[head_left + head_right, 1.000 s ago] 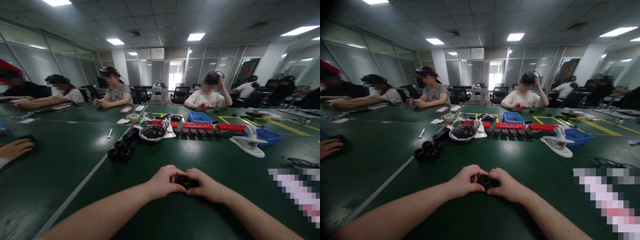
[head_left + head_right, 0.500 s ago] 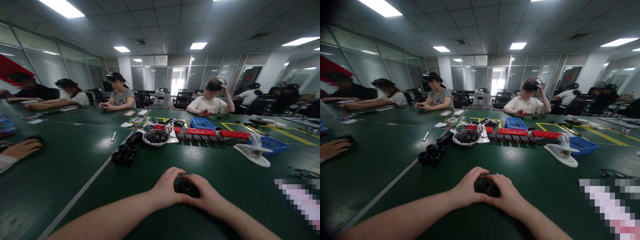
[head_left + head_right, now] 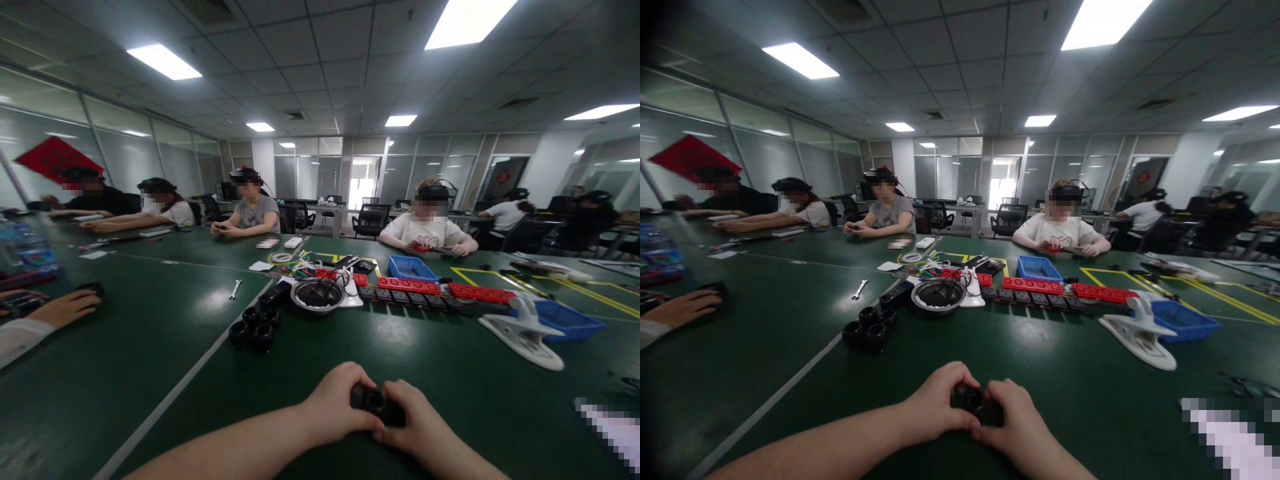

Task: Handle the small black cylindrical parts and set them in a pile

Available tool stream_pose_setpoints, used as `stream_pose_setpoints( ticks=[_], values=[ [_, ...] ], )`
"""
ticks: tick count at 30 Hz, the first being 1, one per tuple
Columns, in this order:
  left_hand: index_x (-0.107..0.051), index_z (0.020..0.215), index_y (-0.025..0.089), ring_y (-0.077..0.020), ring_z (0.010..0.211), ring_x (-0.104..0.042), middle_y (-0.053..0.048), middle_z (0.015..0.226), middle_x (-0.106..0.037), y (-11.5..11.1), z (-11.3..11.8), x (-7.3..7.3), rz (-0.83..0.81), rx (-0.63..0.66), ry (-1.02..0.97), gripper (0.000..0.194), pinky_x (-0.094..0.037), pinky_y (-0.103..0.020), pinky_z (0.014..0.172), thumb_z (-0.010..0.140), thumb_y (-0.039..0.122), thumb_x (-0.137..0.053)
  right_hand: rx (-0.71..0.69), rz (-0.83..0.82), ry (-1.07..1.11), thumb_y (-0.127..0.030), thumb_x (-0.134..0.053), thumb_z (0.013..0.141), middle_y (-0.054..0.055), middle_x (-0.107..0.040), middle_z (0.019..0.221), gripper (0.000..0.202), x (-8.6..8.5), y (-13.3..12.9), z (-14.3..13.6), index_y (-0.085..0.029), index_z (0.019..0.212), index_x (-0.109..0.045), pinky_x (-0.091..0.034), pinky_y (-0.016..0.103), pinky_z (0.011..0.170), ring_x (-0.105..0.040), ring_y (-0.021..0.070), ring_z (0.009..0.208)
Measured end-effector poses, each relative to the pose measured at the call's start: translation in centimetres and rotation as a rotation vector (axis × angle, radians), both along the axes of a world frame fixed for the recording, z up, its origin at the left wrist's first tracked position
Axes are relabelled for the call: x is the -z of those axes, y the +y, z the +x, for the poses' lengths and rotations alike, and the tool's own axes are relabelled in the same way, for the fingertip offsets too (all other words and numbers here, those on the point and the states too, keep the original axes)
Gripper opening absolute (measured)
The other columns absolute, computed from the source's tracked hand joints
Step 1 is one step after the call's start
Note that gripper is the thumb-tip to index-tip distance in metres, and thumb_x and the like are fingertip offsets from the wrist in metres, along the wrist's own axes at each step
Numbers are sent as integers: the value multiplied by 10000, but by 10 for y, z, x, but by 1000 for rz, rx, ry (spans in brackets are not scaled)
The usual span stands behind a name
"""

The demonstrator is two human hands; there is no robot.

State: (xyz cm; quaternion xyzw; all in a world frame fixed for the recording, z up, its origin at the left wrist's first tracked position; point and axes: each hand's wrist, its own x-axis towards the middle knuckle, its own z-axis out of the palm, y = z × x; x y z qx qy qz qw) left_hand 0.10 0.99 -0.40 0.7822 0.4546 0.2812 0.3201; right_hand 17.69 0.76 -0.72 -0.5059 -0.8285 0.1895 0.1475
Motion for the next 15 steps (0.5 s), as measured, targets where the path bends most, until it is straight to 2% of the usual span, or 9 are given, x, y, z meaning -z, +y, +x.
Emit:
stream_pose_setpoints(
  ticks=[2,4,7,9,12,15],
  values=[
    [-551,831,177,-157,757,-482,15,838,-509,-3,5,3,-5,-115,14,460,-354,-225,620,502,383,-797,67,64,-48,-280,-654,634,34,-580,731,173,2,-4,-6,-167,701,-542,-351,281,605,-508,194,685],
    [-535,819,177,-166,768,-477,8,848,-507,-4,6,4,13,-150,14,498,-363,-240,639,474,420,-800,75,102,-85,-265,-628,657,52,-608,777,153,2,-7,-8,-172,758,-560,-361,305,652,-528,215,727],
    [-534,944,183,-187,840,-482,-23,947,-512,-1,2,4,57,-52,-66,628,-398,-268,719,442,442,-809,76,113,-104,-333,-633,672,72,-626,859,226,-2,-9,-6,-187,836,-580,-371,339,708,-547,252,802],
    [-520,1063,196,-196,899,-486,-38,1012,-517,2,-4,2,76,54,-122,677,-405,-286,783,487,414,-802,55,95,-60,-392,-633,679,77,-619,932,327,-5,-8,-2,-197,934,-570,-378,348,738,-547,258,849],
    [-553,1091,216,-189,914,-510,-25,993,-557,7,-10,-1,80,195,-122,558,-395,-288,821,591,344,-765,-29,38,49,-395,-618,703,72,-594,1001,399,-7,-4,2,-201,1043,-539,-381,335,776,-533,234,897],
    [-605,1031,222,-172,864,-535,-3,936,-583,9,-12,-4,62,226,-75,422,-398,-266,784,635,275,-741,-82,-29,74,-346,-611,710,52,-588,900,270,-10,-2,4,-185,925,-588,-390,313,739,-529,212,841]
  ],
)
